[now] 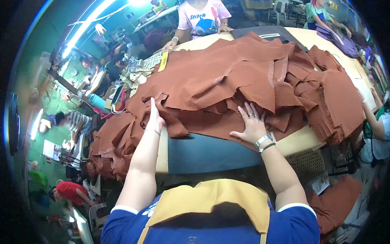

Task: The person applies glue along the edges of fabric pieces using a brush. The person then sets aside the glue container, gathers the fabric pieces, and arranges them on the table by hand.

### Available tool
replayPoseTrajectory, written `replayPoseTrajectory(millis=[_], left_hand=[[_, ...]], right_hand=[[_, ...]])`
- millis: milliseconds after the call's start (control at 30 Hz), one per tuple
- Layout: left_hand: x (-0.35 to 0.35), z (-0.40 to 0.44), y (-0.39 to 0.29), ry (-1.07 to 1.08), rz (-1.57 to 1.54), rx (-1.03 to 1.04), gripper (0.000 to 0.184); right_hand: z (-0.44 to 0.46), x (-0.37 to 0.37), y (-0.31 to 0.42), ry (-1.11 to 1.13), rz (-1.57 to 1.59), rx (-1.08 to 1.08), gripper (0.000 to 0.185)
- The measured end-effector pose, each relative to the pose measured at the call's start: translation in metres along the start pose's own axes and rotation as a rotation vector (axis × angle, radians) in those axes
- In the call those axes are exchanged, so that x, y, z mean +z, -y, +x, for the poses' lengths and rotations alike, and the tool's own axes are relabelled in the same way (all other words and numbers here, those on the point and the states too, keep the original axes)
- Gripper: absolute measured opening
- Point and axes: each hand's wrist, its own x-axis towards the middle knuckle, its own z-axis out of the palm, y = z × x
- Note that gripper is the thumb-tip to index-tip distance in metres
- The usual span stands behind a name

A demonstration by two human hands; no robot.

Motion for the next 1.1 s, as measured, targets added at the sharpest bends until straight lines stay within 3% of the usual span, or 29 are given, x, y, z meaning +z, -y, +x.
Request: replayPoseTrajectory(millis=[100, 200, 333, 400, 467, 500, 600, 700, 800, 900, 967, 1100], left_hand=[[0.013, 0.028, -0.012, -0.071, -0.080, 0.122, 0.096], [0.007, 0.080, -0.017, -0.225, -0.060, 0.088, 0.094], [0.007, 0.089, -0.020, -0.040, 0.030, 0.117, 0.099], [0.002, 0.100, -0.031, -0.108, 0.065, 0.054, 0.087], [-0.007, 0.117, -0.036, -0.003, 0.075, 0.065, 0.078], [0.008, 0.091, -0.041, -0.120, 0.064, -0.001, 0.064], [-0.014, 0.147, -0.037, 0.014, 0.117, 0.070, 0.057], [-0.028, 0.192, -0.032, 0.089, 0.124, 0.121, 0.038], [-0.007, 0.150, -0.046, 0.094, 0.107, 0.001, 0.024], [-0.003, 0.175, -0.054, 0.059, 0.077, 0.149, 0.020], [0.003, 0.179, -0.060, 0.122, 0.010, 0.197, 0.019], [0.045, 0.073, -0.067, 0.200, -0.057, 0.262, 0.013]], right_hand=[[0.001, -0.006, 0.002, 0.050, 0.023, 0.027, 0.113], [0.000, -0.008, 0.000, 0.066, 0.063, 0.013, 0.113], [0.000, -0.009, 0.000, 0.011, 0.099, -0.015, 0.109], [0.000, -0.010, 0.002, 0.024, 0.061, -0.002, 0.106], [0.001, -0.009, 0.002, 0.021, 0.040, -0.001, 0.106], [0.000, -0.009, 0.002, 0.023, 0.045, 0.006, 0.105], [0.003, -0.010, 0.004, 0.038, 0.047, 0.029, 0.104], [0.003, -0.013, 0.008, 0.051, 0.032, 0.048, 0.102], [0.003, -0.008, 0.005, 0.036, 0.036, 0.038, 0.101], [0.003, -0.007, 0.005, 0.068, 0.027, 0.071, 0.103], [0.002, -0.004, 0.004, -0.035, 0.038, 0.050, 0.109], [0.006, -0.004, 0.014, -0.247, -0.022, -0.012, 0.128]])
